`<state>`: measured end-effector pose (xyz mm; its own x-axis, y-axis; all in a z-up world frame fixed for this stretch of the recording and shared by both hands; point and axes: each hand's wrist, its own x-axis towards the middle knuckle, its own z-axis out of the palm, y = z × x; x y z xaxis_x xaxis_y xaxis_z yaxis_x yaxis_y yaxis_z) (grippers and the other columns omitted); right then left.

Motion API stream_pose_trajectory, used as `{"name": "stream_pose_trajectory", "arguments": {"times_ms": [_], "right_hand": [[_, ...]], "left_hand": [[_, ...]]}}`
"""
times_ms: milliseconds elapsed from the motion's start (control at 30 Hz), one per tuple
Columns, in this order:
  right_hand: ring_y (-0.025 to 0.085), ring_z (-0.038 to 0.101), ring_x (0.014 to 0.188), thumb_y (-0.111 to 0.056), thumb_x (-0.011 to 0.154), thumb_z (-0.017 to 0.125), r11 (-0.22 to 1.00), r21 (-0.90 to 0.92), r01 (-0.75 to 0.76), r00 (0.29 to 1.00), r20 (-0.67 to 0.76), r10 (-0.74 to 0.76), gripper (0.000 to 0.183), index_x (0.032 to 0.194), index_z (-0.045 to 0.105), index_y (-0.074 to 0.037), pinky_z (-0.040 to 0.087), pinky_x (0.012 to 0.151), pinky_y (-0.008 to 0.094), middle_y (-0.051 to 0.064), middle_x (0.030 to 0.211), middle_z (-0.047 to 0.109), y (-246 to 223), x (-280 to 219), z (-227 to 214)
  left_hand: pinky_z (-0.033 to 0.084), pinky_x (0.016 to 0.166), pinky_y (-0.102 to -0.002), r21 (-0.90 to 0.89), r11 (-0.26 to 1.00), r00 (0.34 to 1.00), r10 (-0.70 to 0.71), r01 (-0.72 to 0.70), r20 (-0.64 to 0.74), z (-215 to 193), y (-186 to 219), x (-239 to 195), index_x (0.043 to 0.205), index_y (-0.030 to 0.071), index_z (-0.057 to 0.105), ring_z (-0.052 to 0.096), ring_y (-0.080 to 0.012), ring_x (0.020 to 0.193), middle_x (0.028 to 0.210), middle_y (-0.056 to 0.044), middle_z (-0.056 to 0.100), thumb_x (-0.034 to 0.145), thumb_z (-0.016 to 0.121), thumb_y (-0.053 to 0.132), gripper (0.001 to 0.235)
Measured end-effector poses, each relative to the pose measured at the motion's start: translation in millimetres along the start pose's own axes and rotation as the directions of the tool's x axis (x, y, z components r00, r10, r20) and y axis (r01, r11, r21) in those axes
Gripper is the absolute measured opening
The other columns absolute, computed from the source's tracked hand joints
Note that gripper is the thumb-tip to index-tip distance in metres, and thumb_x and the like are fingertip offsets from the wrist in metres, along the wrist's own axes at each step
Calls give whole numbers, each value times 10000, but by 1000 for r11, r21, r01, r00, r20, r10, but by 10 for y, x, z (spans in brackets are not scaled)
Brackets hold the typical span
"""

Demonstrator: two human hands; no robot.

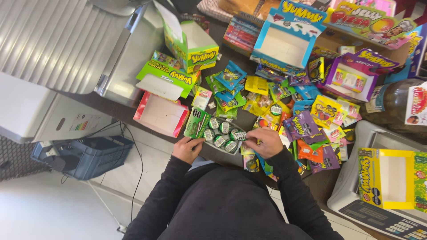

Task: The person sorts through a pile of colorful candy packets on a counter and organizes them into multiple open cardboard boxes by hand.

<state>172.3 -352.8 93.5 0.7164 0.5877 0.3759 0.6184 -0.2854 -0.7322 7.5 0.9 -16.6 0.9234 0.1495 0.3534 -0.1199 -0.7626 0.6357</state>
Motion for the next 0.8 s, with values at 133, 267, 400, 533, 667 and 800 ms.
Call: {"name": "stream_pose_trajectory", "arguments": {"times_ms": [133, 267, 400, 533, 667, 800], "right_hand": [[230, 793, 797, -247, 958, 946, 992, -95, 83, 992, 104, -73, 112, 1036, 866, -230, 615, 766, 387, -33, 857, 816, -196, 72, 220], [244, 761, 831, -259, 962, 906, 888, -395, 237, 962, 225, -156, 123, 1035, 819, -213, 570, 745, 410, -4, 851, 741, -242, 69, 606], [225, 715, 848, -310, 1049, 794, 759, -578, 299, 954, 201, -222, 60, 1020, 758, -271, 509, 735, 396, -20, 856, 655, -140, -28, 994], [240, 696, 847, -244, 1028, 816, 736, -623, 266, 964, 194, -184, 58, 1024, 765, -272, 477, 740, 406, -9, 844, 649, -104, -93, 1099], [221, 707, 944, -294, 997, 851, 746, -614, 256, 956, 273, -104, 68, 1047, 805, -283, 478, 799, 410, -21, 913, 738, -181, -55, 1049], [229, 696, 942, -307, 999, 830, 773, -593, 226, 959, 273, -70, 54, 1037, 816, -271, 477, 786, 422, -21, 931, 770, -148, -54, 1018]], "left_hand": [[676, 724, -449, -1, 1000, 1000, -10, 10, 26, -51, 29, 21, 1098, 315, 917, 806, -338, 797, 832, -61, 714, 985, 862, 243, 145], [672, 728, -448, -14, 1000, 1000, -12, 13, 24, -71, 52, 45, 1102, 341, 913, 802, -335, 798, 837, -55, 707, 993, 859, 276, 138], [669, 714, -440, 2, 1000, 1000, 7, -7, 17, -66, 42, 44, 1089, 355, 907, 802, -320, 790, 840, -40, 695, 996, 859, 304, 116], [667, 705, -435, 9, 1000, 1000, 15, -15, 11, -82, 50, 60, 1088, 346, 907, 801, -320, 782, 837, -43, 694, 994, 866, 295, 115], [662, 701, -451, -26, 1000, 999, 4, -3, 44, -120, 58, 83, 1101, 332, 910, 795, -338, 768, 835, -56, 697, 1000, 859, 283, 123], [660, 703, -444, -9, 1000, 998, 6, -5, 66, -113, 32, 68, 1117, 343, 907, 797, -334, 778, 835, -50, 682, 1017, 843, 301, 126]]}}
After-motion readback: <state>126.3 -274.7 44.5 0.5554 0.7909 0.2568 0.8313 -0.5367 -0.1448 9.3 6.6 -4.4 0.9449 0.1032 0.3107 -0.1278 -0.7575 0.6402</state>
